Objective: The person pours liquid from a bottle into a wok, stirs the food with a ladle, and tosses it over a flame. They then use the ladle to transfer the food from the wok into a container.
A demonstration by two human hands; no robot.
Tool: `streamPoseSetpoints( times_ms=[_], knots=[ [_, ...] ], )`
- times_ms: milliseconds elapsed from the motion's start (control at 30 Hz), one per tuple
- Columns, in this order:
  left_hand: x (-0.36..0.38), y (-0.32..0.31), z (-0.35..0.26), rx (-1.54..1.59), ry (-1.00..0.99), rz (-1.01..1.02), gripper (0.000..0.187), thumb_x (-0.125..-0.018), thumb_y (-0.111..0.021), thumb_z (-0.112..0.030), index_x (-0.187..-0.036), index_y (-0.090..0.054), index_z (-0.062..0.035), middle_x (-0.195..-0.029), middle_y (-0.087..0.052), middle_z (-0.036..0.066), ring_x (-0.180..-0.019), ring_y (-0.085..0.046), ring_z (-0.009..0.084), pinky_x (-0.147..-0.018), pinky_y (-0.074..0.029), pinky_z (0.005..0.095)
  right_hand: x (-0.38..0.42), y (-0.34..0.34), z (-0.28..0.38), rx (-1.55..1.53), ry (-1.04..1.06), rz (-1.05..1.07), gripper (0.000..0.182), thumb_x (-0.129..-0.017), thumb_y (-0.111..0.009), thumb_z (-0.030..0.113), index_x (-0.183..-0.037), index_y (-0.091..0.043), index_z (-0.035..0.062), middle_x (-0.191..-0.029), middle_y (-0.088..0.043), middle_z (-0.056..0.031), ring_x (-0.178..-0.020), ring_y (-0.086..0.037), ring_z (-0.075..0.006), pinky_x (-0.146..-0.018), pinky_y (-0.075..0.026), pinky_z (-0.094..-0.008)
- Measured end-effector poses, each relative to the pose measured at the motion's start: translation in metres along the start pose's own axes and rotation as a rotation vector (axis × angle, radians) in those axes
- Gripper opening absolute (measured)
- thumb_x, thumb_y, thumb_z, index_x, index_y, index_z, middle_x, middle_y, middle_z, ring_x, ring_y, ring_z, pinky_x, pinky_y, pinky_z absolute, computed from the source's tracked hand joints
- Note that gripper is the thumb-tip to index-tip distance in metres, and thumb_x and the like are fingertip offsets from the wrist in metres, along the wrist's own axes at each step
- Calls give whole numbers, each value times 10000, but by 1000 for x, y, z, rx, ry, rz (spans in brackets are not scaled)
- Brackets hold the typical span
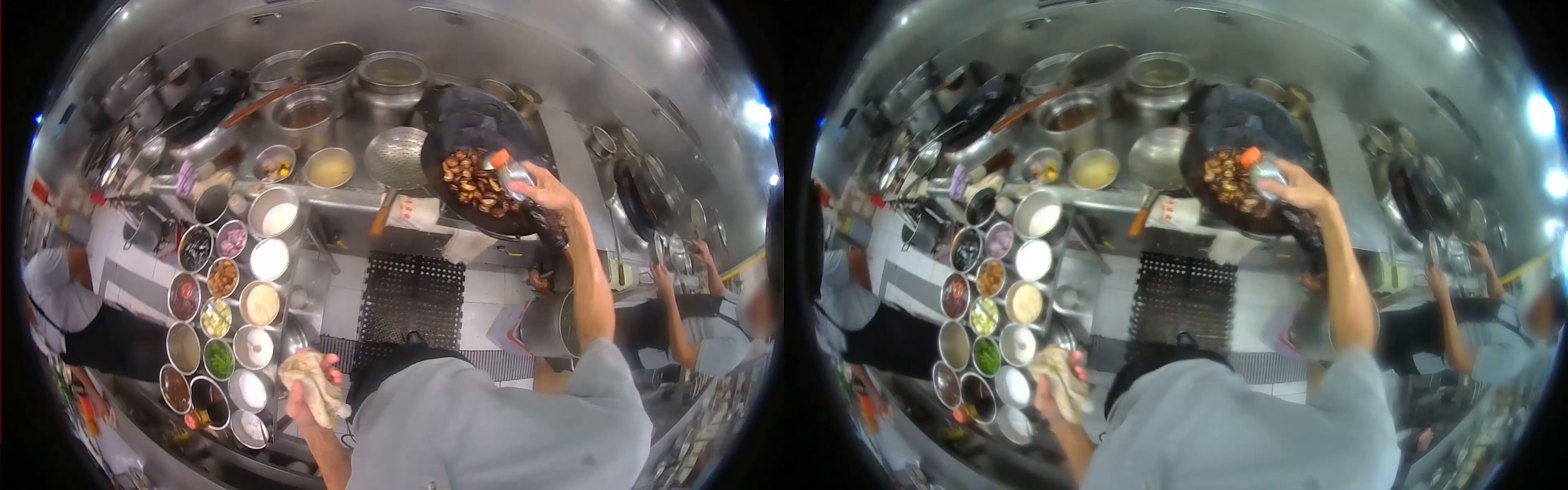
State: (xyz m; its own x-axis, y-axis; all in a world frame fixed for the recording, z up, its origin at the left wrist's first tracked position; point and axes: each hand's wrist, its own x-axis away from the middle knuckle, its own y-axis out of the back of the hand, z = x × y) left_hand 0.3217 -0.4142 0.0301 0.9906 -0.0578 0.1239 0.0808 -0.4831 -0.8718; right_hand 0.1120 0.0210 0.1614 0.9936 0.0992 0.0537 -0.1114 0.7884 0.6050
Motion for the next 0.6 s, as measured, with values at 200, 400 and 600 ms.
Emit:
streamPoseSetpoints(
  times_ms=[200, 400, 600],
  knots=[
    [-24, -30, 50, -97, 128, 102, 715, -747, -644, -259, -1300, -274, 5, -981, -542, 263, -709, -576, 260, -575, -501, 308, -15, 54, -55, 697, -445, 279, 543, -693, -676, 418, -1050, -579, 20, -986, -610, -178, -943, -579, -290, -801, -437, -381],
    [-19, -29, 71, -219, 70, 21, 655, -745, -640, -234, -1264, -314, 0, -952, -547, 222, -689, -557, 225, -550, -482, 286, -46, 49, -61, 861, -448, 479, 579, -670, -694, 419, -1076, -569, 25, -1041, -594, -174, -973, -566, -320, -822, -436, -409],
    [-18, -33, 80, -244, 32, -62, 609, -735, -644, -211, -1228, -348, -9, -961, -555, 192, -733, -551, 212, -607, -478, 281, -84, 31, -42, 858, -221, 424, 631, -668, -708, 413, -1118, -550, 0, -1058, -593, -200, -1001, -564, -328, -856, -427, -397]
  ],
)
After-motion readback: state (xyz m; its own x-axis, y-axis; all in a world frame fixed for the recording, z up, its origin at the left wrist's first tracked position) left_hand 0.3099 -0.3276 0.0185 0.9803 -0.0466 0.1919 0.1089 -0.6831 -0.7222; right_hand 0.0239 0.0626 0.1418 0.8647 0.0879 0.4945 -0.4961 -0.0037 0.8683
